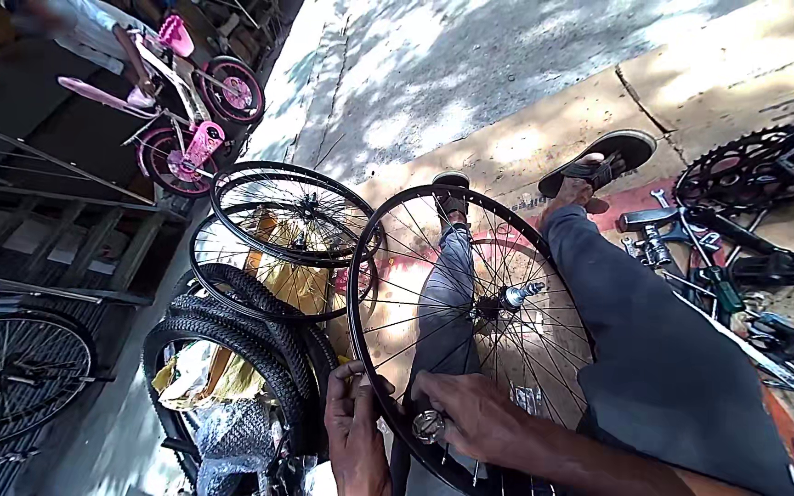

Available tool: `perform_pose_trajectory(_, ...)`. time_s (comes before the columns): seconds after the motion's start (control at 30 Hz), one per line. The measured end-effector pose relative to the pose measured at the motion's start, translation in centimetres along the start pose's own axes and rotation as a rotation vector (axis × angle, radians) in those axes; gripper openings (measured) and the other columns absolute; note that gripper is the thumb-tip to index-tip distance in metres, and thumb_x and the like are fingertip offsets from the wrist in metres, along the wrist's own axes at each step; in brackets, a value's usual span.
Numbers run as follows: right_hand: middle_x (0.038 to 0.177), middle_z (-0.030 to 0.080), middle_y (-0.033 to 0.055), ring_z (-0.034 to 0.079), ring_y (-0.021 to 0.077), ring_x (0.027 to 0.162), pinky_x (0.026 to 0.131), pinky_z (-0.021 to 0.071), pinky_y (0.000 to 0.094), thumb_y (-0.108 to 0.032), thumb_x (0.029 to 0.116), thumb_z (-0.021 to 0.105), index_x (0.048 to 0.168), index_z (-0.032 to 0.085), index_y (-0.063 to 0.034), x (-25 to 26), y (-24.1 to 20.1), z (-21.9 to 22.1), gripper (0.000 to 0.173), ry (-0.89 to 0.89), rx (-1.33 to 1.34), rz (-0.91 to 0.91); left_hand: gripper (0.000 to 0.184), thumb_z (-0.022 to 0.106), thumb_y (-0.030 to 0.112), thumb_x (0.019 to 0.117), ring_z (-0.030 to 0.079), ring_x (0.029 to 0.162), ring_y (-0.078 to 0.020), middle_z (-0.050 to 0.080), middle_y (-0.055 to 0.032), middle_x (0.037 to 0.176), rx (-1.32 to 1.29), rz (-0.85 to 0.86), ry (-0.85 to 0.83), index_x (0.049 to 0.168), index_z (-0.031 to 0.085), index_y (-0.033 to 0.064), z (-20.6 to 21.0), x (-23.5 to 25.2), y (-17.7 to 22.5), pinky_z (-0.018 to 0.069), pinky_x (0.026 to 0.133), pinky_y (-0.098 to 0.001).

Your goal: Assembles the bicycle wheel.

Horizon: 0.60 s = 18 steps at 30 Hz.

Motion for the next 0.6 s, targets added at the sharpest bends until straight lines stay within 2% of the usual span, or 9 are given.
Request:
perform_pose_trajectory(0.1, 0.080, 0.065, 0.0077, 0.068, 0.0263, 0.072, 0.061, 0.0539, 0.0474, -0.015, 0.0915, 0.062, 0.105, 0.064, -0.0124, -0.2, 0.0, 0.8, 0.013, -0.023, -0.143, -0.086, 0.019, 0.040, 0.005, 0.1061, 0.068, 0.064, -0.0223, 0.065, -0.0158, 0.082, 0.001, 0.007, -0.019, 0.119, 0.053, -0.0016, -0.3, 0.1, -0.1, 0.0597, 0.054, -0.0335)
perform_pose_trajectory(0.17, 0.084, 0.066, 0.0075, 0.066, 0.0260, 0.077, 0.072, 0.0521, 0.0490, -0.026, 0.0959, 0.064, 0.115, 0.062, -0.0117, -0.2, 0.2, -0.9, 0.025, -0.224, 0.046, -0.087, 0.021, 0.041, 0.001, 0.1038, 0.068, 0.066, -0.0222, 0.066, -0.0156, 0.083, 0.009, 0.021, -0.050, 0.121, 0.051, -0.0019, -0.3, 0.1, 0.0, 0.0601, 0.056, -0.0333)
perform_pose_trajectory(0.23, 0.100, 0.063, 0.0071, 0.063, 0.0226, 0.091, 0.085, 0.0512, 0.0450, -0.037, 0.0993, 0.064, 0.121, 0.061, -0.0112, -0.6, 0.8, -2.2, 0.034, -0.341, 0.225, -0.121, 0.025, 0.040, 0.000, 0.1014, 0.068, 0.066, -0.0216, 0.066, -0.0152, 0.084, 0.009, 0.020, -0.051, 0.124, 0.051, -0.0014, -0.3, 0.0, 0.0, 0.0599, 0.056, -0.0328)
perform_pose_trajectory(0.3, 0.102, 0.062, 0.0062, 0.062, 0.0188, 0.091, 0.083, 0.0523, 0.0391, -0.036, 0.0986, 0.066, 0.111, 0.067, -0.0103, -0.7, 1.1, -2.0, 0.028, -0.265, 0.279, -0.080, 0.024, 0.040, 0.003, 0.1039, 0.067, 0.064, -0.0219, 0.066, -0.0160, 0.083, 0.007, 0.011, -0.017, 0.124, 0.052, -0.0015, -0.1, -0.1, 0.1, 0.0592, 0.054, -0.0324)
perform_pose_trajectory(0.37, 0.092, 0.063, 0.0079, 0.062, 0.0204, 0.080, 0.074, 0.0527, 0.0391, -0.023, 0.0896, 0.075, 0.100, 0.065, -0.0072, -0.5, 0.4, -0.9, 0.021, -0.081, 0.228, 0.053, 0.022, 0.039, 0.005, 0.1060, 0.067, 0.060, -0.0209, 0.065, -0.0150, 0.080, 0.020, 0.016, 0.007, 0.122, 0.052, -0.0014, 0.0, -0.1, 0.1, 0.0585, 0.051, -0.0314)
perform_pose_trajectory(0.43, 0.082, 0.065, 0.0065, 0.065, 0.0225, 0.073, 0.063, 0.0543, 0.0424, -0.017, 0.0844, 0.072, 0.100, 0.062, -0.0103, -0.1, -0.1, 0.6, 0.019, 0.111, 0.018, 0.065, 0.021, 0.039, 0.002, 0.1045, 0.067, 0.060, -0.0217, 0.065, -0.0152, 0.079, 0.008, 0.036, -0.007, 0.121, 0.052, -0.0024, 0.1, 0.0, 0.1, 0.0590, 0.050, -0.0325)
perform_pose_trajectory(0.47, 0.079, 0.065, 0.0057, 0.067, 0.0235, 0.071, 0.059, 0.0545, 0.0440, -0.016, 0.0849, 0.069, 0.101, 0.062, -0.0126, -0.1, -0.1, 1.0, 0.018, 0.136, -0.081, 0.027, 0.022, 0.039, 0.001, 0.1038, 0.068, 0.061, -0.0223, 0.065, -0.0154, 0.080, 0.011, 0.047, -0.028, 0.121, 0.051, -0.0026, 0.0, 0.0, 0.1, 0.0596, 0.051, -0.0333)
perform_pose_trajectory(0.53, 0.078, 0.067, 0.0074, 0.068, 0.0270, 0.071, 0.061, 0.0533, 0.0495, -0.016, 0.0877, 0.065, 0.105, 0.065, -0.0137, 0.0, -0.1, 0.6, 0.017, -0.012, -0.092, -0.031, 0.023, 0.039, 0.000, 0.1016, 0.068, 0.063, -0.0230, 0.066, -0.0154, 0.080, 0.016, 0.058, -0.056, 0.122, 0.051, -0.0028, -0.1, -0.1, 0.1, 0.0598, 0.053, -0.0339)
perform_pose_trajectory(0.6, 0.087, 0.068, 0.0077, 0.067, 0.0267, 0.080, 0.075, 0.0524, 0.0513, -0.029, 0.0960, 0.066, 0.121, 0.061, -0.0117, 0.0, 0.3, -1.5, 0.031, -0.295, 0.078, -0.093, 0.023, 0.039, 0.000, 0.1013, 0.069, 0.064, -0.0233, 0.067, -0.0164, 0.081, 0.009, 0.053, -0.053, 0.121, 0.051, -0.0033, -0.2, -0.2, 0.1, 0.0603, 0.054, -0.0340)
Point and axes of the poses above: each hand's wrist, its own x-axis towards the middle knuckle, its own z-axis out of the palm, y = z × x, the point moved 3 cm from there along x, towards the middle knuckle
